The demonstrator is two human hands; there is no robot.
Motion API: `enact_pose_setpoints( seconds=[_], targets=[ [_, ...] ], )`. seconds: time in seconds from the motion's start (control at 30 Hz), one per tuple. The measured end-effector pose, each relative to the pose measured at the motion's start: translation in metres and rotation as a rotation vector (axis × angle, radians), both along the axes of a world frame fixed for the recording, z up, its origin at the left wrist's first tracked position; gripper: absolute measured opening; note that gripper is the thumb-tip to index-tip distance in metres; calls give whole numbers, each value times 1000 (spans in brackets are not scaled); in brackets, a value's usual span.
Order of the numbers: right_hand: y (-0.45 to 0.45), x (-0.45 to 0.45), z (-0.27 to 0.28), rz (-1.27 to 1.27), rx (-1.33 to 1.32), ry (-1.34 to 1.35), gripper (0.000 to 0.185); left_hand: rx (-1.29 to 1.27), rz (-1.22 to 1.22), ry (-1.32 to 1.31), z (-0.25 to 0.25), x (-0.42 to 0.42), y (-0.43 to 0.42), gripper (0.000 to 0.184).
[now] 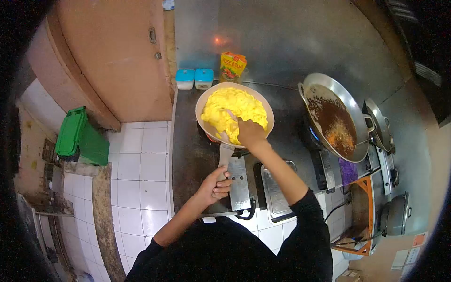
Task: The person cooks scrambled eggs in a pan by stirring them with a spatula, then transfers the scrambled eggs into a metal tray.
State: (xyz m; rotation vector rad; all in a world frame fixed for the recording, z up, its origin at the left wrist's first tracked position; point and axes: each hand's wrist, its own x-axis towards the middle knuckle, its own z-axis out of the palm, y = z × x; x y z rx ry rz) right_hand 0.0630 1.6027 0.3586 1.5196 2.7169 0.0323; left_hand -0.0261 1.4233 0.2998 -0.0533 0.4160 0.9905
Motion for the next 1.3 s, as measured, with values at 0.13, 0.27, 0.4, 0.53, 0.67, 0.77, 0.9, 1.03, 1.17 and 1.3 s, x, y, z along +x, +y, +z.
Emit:
enact_pose_setpoints(
  seconds=[0.13,0.27,0.4,0.53,0.67,0.77,0.9,1.03,1.17,1.3],
  targets=[
    [-8,42,60,171,-98,-65,41,12,-9,-19,-2,0,1,24],
    [-17,67,117,16,-117,30,33,16,-24,-28,-5,0,3,28],
    [10,78,100,-130,113,23,32,6,-51,-85,-4,4,4,37],
    [38,70,66,-185,182,24,31,-14,-56,-148,-12,19,6,44],
    [65,61,34,-267,39,1,28,12,-31,-233,-15,30,7,46],
    [100,62,26,-319,-293,98,29,11,-33,-197,-11,37,6,46],
    [100,45,45,-352,-717,207,37,-6,-37,-192,-8,36,6,46],
    [74,56,28,248,-347,229,32,-1,-39,-212,-9,36,6,44],
    [-4,63,44,145,-39,101,48,37,-52,-252,-12,37,8,45],
    [-46,83,50,160,61,-38,52,35,-56,-249,-14,36,8,45]
  ],
)
